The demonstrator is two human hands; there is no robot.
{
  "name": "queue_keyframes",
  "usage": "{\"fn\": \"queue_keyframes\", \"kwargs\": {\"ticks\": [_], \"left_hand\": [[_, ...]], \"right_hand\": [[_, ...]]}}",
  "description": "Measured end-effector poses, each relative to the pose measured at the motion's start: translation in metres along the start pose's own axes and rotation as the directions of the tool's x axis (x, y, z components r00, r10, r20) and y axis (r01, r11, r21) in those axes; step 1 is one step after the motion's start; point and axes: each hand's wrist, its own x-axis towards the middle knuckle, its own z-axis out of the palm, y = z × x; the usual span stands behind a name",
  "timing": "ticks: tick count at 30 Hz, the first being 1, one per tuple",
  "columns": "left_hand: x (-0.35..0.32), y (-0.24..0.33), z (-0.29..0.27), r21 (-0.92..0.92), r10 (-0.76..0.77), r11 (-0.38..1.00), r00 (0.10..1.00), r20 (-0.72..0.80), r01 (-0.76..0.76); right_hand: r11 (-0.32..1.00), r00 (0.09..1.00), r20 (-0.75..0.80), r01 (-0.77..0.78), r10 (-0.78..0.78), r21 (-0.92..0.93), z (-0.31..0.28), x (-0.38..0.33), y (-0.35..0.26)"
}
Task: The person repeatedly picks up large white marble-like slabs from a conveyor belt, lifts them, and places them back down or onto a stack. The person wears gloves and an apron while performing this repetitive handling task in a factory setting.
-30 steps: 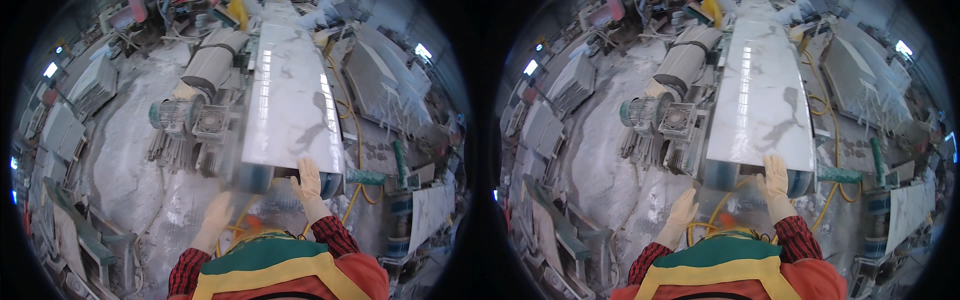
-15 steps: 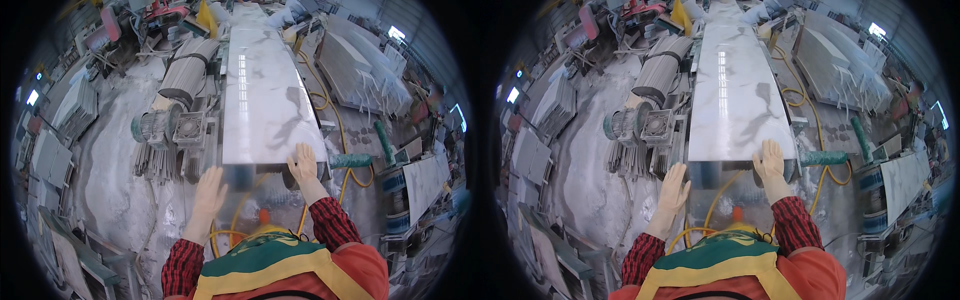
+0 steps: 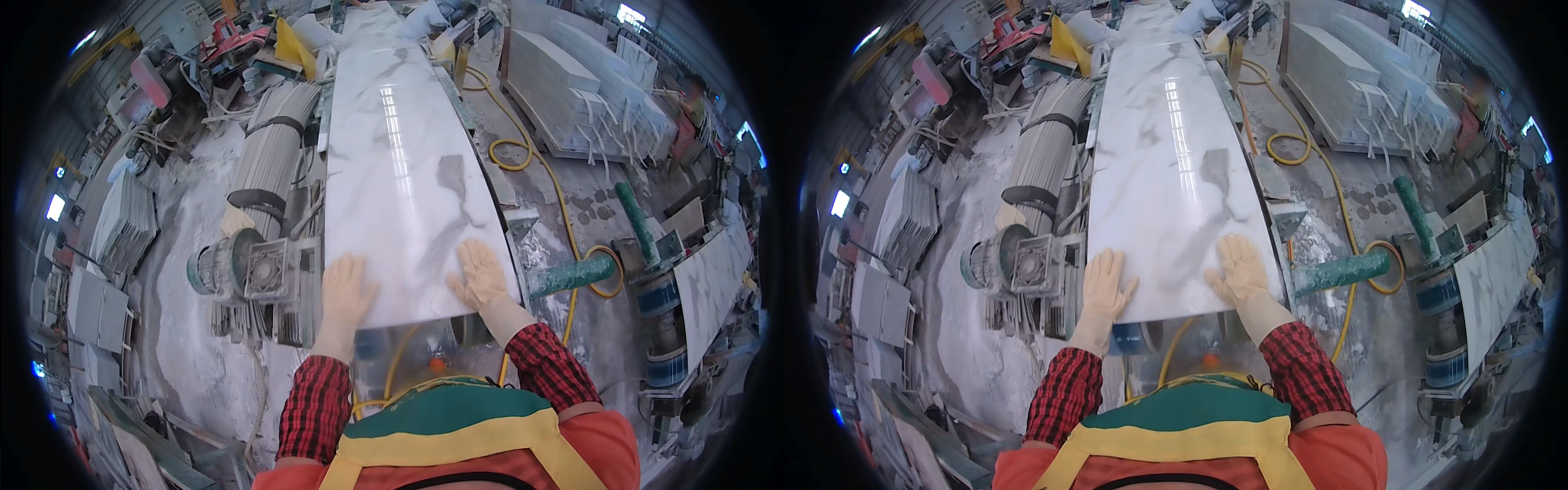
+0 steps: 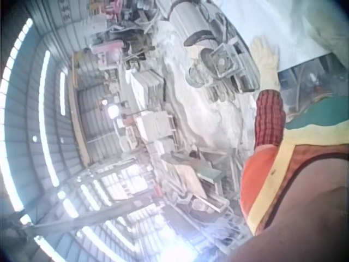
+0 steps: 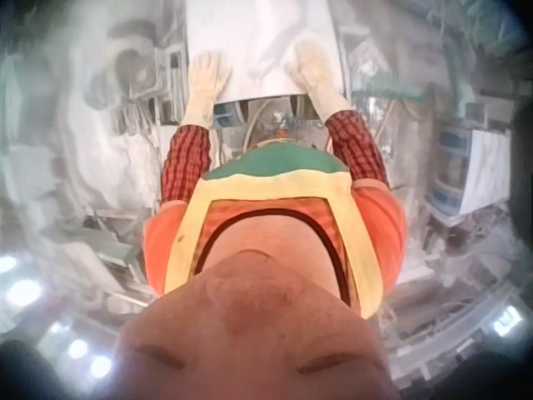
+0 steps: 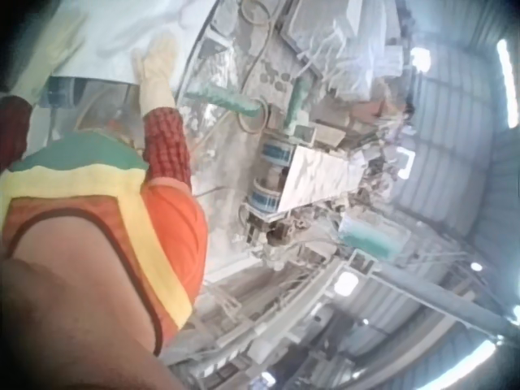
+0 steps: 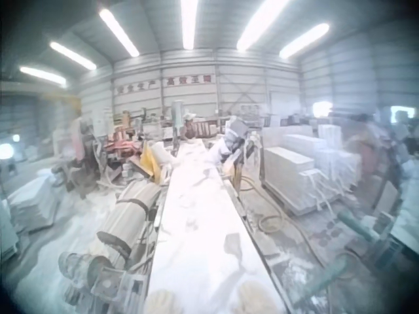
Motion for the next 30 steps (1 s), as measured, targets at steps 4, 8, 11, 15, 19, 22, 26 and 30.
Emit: {"fn": "queue_keyframes", "kwargs": {"ticks": [4,8,11,15,19,22,26,30], "left_hand": [[0.001,0.002,0.004,0.041,-0.025,0.999,0.999,-0.039,0.027],[0.003,-0.003,0.011,0.038,-0.058,0.998,0.998,0.014,0.057],[-0.002,0.001,0.0,0.003,-0.073,0.997,0.995,0.062,0.073],[0.005,0.007,-0.008,-0.056,-0.105,0.992,0.992,0.073,0.109],[0.003,0.009,-0.012,-0.072,-0.11,0.991,0.992,0.058,0.114],[-0.001,0.008,-0.008,-0.075,-0.085,0.994,0.996,-0.023,0.083],[0.0,0.011,-0.009,-0.044,-0.082,0.996,0.996,-0.025,0.081],[-0.005,0.009,-0.006,-0.058,-0.057,0.997,0.997,-0.056,0.054]], "right_hand": [[0.991,0.991,-0.056,0.124,-0.121,0.049,-0.001,0.041,0.003],[0.996,0.996,-0.042,0.082,-0.08,0.045,0.011,0.103,0.008],[0.998,0.999,-0.003,0.033,-0.033,0.06,0.013,0.137,0.0],[1.0,0.997,0.073,0.006,-0.008,0.023,0.009,0.154,0.0],[1.0,0.995,0.103,0.011,-0.012,0.012,0.006,0.153,-0.001],[0.998,0.998,0.032,0.049,-0.048,-0.026,0.011,0.152,0.001],[0.999,0.994,0.108,0.019,-0.015,-0.035,0.004,0.15,-0.005],[0.996,0.996,0.037,0.087,-0.086,-0.026,0.015,0.133,-0.006]]}}
